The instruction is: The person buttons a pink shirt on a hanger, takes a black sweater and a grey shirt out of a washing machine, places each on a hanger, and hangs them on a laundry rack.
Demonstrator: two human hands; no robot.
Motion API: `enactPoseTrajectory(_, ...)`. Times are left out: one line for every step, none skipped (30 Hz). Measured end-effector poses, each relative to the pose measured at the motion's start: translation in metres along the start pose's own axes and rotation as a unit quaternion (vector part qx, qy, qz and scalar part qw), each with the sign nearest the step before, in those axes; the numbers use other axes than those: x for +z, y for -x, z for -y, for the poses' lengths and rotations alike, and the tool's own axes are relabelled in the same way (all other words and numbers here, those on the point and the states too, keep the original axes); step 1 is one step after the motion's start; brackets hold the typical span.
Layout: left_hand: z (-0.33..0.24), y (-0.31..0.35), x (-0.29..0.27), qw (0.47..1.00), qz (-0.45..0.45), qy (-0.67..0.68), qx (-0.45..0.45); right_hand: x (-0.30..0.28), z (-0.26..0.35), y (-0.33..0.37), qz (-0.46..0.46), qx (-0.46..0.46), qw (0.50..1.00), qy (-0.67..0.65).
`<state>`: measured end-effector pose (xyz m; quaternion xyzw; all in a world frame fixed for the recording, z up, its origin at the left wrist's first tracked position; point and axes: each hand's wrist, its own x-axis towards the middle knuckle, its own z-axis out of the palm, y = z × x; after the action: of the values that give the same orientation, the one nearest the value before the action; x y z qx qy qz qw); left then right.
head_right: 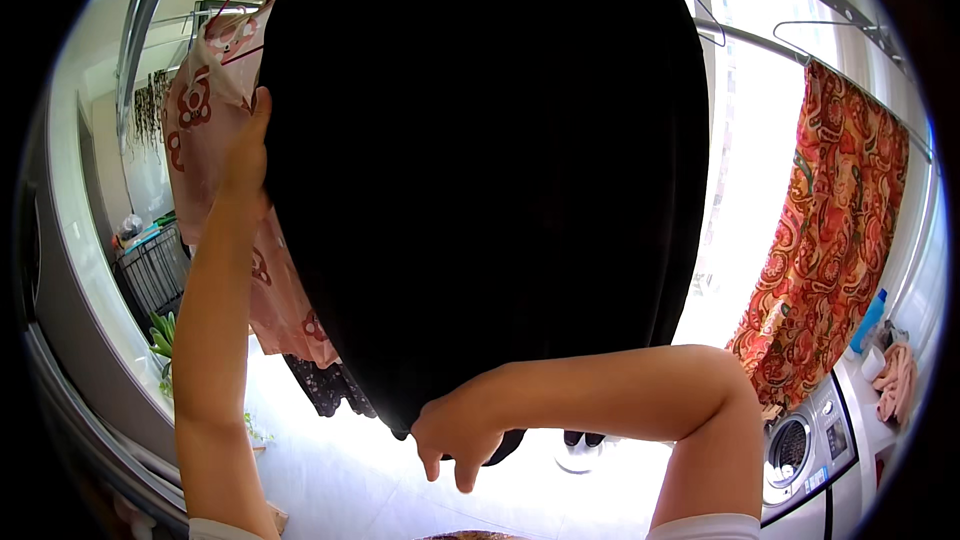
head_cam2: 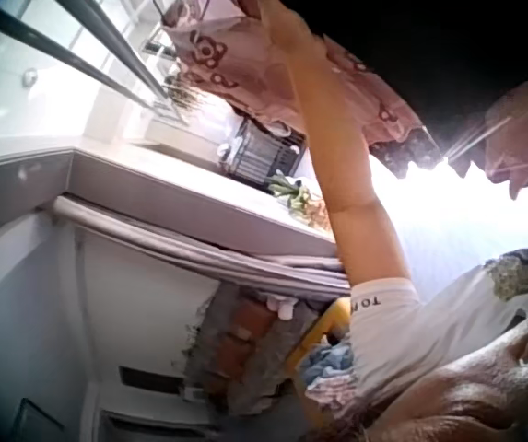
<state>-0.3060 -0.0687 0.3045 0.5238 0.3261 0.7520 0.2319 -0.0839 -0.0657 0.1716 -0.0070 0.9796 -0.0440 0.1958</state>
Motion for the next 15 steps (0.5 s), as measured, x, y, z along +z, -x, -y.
enactPoseTrajectory(-0.001,-0.001,-0.003,1.000,-0.002,0.004,0.014,-0.018,-0.001,0.002,-0.143,-0.002,0.989,0.037)
enactPoseTrajectory(0.002,0.003,-0.012,1.000,-0.011,0.004,0.018,-0.041,0.001,0.002,-0.292,0.004,0.953,0.075)
enactPoseTrajectory(0.005,0.007,-0.020,1.000,-0.017,-0.002,0.020,-0.066,0.003,0.000,-0.423,0.012,0.901,0.098)
enactPoseTrajectory(0.012,0.011,-0.020,0.990,-0.024,-0.100,0.092,-0.094,-0.010,0.005,-0.612,0.045,0.755,0.233)
enactPoseTrajectory(0.023,0.020,-0.020,0.967,-0.027,-0.191,0.164,-0.092,-0.010,0.000,-0.615,0.087,0.750,0.228)
enactPoseTrajectory(0.032,0.027,-0.021,0.929,-0.033,-0.280,0.238,-0.089,-0.014,-0.008,-0.618,0.125,0.743,0.222)
enactPoseTrajectory(0.037,0.031,-0.021,0.890,-0.028,-0.332,0.311,-0.083,-0.021,-0.019,-0.621,0.164,0.735,0.217)
enactPoseTrajectory(0.035,0.033,-0.024,0.890,-0.055,-0.371,0.259,-0.056,-0.029,-0.035,-0.570,0.130,0.796,0.160)
enactPoseTrajectory(0.026,0.032,-0.025,0.885,-0.079,-0.407,0.210,-0.030,-0.032,-0.048,-0.516,0.103,0.845,0.097)
enactPoseTrajectory(0.023,0.029,-0.046,0.907,-0.084,-0.386,0.148,-0.021,-0.016,-0.042,-0.386,0.067,0.915,0.095)
enactPoseTrajectory(0.017,0.020,-0.057,0.910,-0.090,-0.384,0.129,-0.012,0.004,-0.026,-0.235,0.039,0.967,0.086)
enactPoseTrajectory(0.018,0.007,-0.060,0.917,-0.087,-0.373,0.110,-0.001,0.022,-0.006,-0.093,0.030,0.993,0.061)
enactPoseTrajectory(0.016,0.001,-0.070,0.899,-0.110,-0.406,0.123,0.000,0.017,0.002,-0.182,0.008,0.982,0.056)
enactPoseTrajectory(0.010,0.001,-0.089,0.877,-0.134,-0.445,0.120,-0.018,0.013,0.020,-0.329,0.013,0.924,0.193)
enactPoseTrajectory(0.012,-0.003,-0.102,0.859,-0.151,-0.475,0.115,-0.034,0.005,0.041,-0.479,0.083,0.815,0.316)
